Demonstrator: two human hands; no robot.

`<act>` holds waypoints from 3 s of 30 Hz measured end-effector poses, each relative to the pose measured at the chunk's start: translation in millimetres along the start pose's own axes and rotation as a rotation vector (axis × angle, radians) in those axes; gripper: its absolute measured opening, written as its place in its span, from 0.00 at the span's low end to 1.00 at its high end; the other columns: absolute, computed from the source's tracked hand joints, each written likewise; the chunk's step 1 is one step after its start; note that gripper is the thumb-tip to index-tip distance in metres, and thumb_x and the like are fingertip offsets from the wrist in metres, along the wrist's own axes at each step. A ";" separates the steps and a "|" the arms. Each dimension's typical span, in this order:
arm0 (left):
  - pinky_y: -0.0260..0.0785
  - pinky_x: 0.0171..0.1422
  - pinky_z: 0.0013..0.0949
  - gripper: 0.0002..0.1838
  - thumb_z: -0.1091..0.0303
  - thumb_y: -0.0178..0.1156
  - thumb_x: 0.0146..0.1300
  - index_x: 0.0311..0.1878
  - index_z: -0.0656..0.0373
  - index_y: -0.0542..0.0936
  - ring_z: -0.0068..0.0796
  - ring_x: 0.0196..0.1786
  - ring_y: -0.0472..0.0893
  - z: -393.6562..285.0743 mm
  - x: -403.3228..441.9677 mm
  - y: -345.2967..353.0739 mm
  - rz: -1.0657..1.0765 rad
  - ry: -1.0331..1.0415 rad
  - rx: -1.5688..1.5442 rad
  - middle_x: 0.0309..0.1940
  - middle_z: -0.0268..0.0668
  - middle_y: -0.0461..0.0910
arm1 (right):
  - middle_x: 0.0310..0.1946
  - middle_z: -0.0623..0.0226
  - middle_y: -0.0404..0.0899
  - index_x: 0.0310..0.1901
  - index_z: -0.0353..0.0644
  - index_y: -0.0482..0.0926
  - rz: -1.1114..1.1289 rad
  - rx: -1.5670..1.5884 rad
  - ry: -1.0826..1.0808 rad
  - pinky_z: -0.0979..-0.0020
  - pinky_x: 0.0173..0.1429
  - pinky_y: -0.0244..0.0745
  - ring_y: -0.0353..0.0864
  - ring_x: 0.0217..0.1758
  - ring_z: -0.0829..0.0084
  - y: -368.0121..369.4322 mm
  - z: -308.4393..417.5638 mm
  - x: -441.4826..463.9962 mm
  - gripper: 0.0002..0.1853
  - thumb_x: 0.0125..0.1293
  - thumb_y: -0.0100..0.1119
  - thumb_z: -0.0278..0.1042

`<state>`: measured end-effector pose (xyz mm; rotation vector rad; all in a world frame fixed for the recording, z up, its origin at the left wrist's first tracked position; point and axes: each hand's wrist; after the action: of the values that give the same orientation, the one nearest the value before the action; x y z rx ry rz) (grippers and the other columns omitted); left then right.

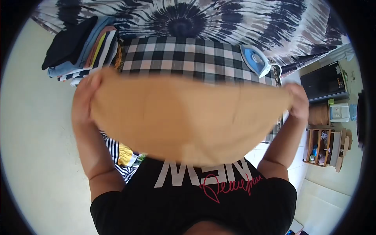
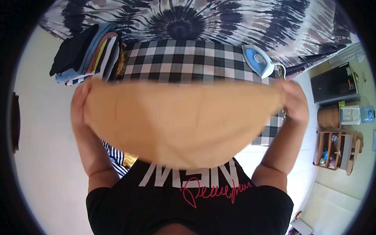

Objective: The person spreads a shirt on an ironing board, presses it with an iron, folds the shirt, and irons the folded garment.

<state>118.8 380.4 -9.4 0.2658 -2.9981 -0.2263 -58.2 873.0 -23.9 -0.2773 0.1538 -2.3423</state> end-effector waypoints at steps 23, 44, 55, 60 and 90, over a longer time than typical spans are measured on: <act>0.65 0.32 0.18 0.13 0.64 0.67 0.64 0.34 0.67 0.84 0.17 0.24 0.72 133.4 -122.8 7.7 -0.341 -0.514 0.255 0.23 0.32 0.79 | 0.44 0.69 0.85 0.47 0.40 0.86 -0.139 -0.044 0.365 0.78 0.50 0.75 0.79 0.41 0.78 48.8 -124.8 14.6 0.20 0.63 0.45 0.13; 0.71 0.41 0.37 0.14 0.64 0.62 0.57 0.40 0.67 0.79 0.41 0.33 0.78 222.8 -107.5 -10.0 -0.351 -0.563 0.760 0.31 0.44 0.81 | 0.25 0.67 0.77 0.32 0.41 0.77 0.114 -0.532 0.555 0.66 0.33 0.70 0.72 0.26 0.67 111.2 -189.6 -58.3 0.04 0.57 0.59 0.30; 0.69 0.37 0.32 0.11 0.62 0.66 0.61 0.31 0.60 0.81 0.33 0.29 0.76 200.9 -82.4 -63.5 -0.696 -0.023 0.925 0.27 0.37 0.81 | 0.29 0.69 0.79 0.43 0.36 0.81 -0.511 0.197 0.594 0.80 0.36 0.69 0.70 0.28 0.80 50.6 -197.9 -17.1 0.10 0.66 0.62 0.34; 0.70 0.36 0.34 0.10 0.64 0.66 0.60 0.33 0.61 0.82 0.38 0.29 0.78 207.8 -25.7 -78.7 -0.486 0.133 1.219 0.29 0.39 0.82 | 0.28 0.68 0.77 0.37 0.36 0.81 -0.917 0.033 0.580 0.75 0.34 0.69 0.70 0.27 0.78 11.7 -227.4 49.4 0.21 0.65 0.65 0.52; 0.69 0.39 0.22 0.06 0.67 0.65 0.66 0.42 0.57 0.81 0.20 0.33 0.76 228.3 -36.1 -128.4 -0.657 -0.142 0.937 0.34 0.33 0.82 | 0.35 0.69 0.83 0.41 0.40 0.81 -0.914 0.311 0.600 0.76 0.44 0.75 0.80 0.37 0.78 12.0 -247.3 65.2 0.11 0.73 0.59 0.39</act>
<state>144.3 293.4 -257.8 1.3356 -2.7808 1.1616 -155.3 825.3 -256.0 0.6581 -0.0771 -3.2314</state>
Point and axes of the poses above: each hand's wrist, its own x-axis towards the middle knuckle, its own y-axis out of the palm, z = x × y
